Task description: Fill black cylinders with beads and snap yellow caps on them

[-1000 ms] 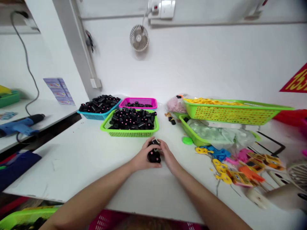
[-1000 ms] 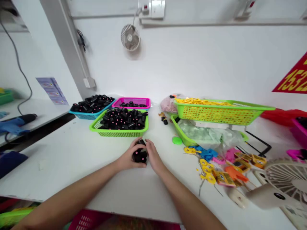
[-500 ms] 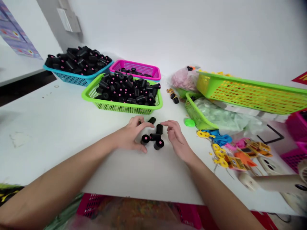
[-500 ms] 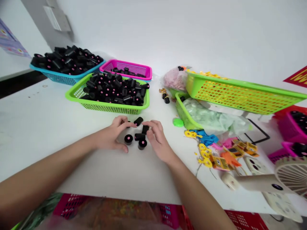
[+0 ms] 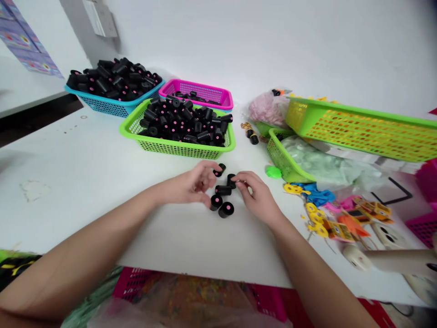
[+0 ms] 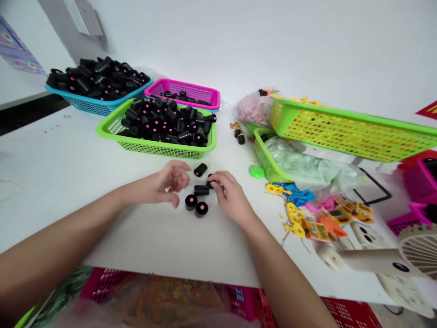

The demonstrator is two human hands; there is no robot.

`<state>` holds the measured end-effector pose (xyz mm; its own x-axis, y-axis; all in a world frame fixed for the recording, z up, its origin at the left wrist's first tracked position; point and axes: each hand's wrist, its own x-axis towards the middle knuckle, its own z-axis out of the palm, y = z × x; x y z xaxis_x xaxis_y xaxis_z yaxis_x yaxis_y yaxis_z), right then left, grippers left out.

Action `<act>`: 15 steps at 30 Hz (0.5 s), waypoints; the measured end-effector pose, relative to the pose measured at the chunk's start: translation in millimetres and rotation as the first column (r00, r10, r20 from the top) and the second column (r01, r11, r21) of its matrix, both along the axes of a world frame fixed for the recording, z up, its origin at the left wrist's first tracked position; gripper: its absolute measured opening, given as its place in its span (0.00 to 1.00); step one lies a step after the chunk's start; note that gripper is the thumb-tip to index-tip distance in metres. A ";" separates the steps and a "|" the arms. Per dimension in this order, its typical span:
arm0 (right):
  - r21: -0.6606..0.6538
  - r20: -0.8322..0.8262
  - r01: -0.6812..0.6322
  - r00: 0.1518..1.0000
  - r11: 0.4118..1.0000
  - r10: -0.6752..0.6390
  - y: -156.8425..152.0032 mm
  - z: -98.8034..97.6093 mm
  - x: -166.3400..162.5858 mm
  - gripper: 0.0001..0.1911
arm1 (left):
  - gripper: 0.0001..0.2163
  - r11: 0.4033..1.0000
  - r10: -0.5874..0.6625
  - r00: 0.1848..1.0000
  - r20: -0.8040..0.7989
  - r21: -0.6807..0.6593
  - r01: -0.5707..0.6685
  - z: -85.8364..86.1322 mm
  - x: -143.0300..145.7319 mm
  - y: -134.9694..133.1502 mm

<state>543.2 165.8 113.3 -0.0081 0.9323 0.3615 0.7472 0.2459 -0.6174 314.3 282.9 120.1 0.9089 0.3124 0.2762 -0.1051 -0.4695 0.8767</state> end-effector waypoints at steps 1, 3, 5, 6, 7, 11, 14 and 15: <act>0.028 0.063 0.031 0.997 0.999 -0.033 3.2 -2.8 2.6 0.13 | 0.21 0.994 0.098 0.995 0.014 0.045 -0.098 1.3 -0.7 3.6; -0.004 0.139 0.044 0.989 0.999 -0.043 9.2 -9.1 7.7 0.16 | 0.11 0.921 0.302 0.953 0.021 0.252 -0.297 1.6 -1.7 11.9; -0.070 0.144 0.041 0.989 0.997 -0.031 14.2 -15.4 11.3 0.19 | 0.11 0.790 0.436 0.900 -0.035 0.494 -0.363 -2.4 -1.6 19.1; -0.094 0.135 0.035 0.991 0.995 -0.022 16.0 -18.1 12.2 0.19 | 0.13 0.752 0.460 0.883 -0.088 0.568 -0.335 -5.6 -1.1 21.9; -0.107 0.123 0.027 0.992 0.994 -0.014 17.3 -20.0 12.7 0.19 | 0.16 0.750 0.455 0.878 -0.152 0.598 -0.285 -9.0 -0.4 23.9; -0.106 0.062 0.013 0.998 0.994 -0.007 16.7 -18.3 13.6 0.21 | 0.17 0.856 0.341 0.892 -0.298 0.490 -0.164 -15.7 2.4 27.4; -0.086 0.063 -0.018 0.998 0.996 0.023 11.7 -10.6 16.3 0.22 | 0.16 0.883 0.339 0.897 -0.283 0.424 -0.201 -11.4 1.8 27.8; -0.095 0.085 -0.040 0.995 0.995 0.048 9.7 -7.8 17.3 0.20 | 0.16 0.884 0.350 0.897 -0.271 0.411 -0.221 -9.4 1.1 27.7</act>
<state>560.6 175.5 105.4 -0.0775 0.9600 0.2692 0.7889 0.2242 -0.5722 315.5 310.6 110.8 0.8521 0.5088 0.1230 0.3453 -0.7229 0.5985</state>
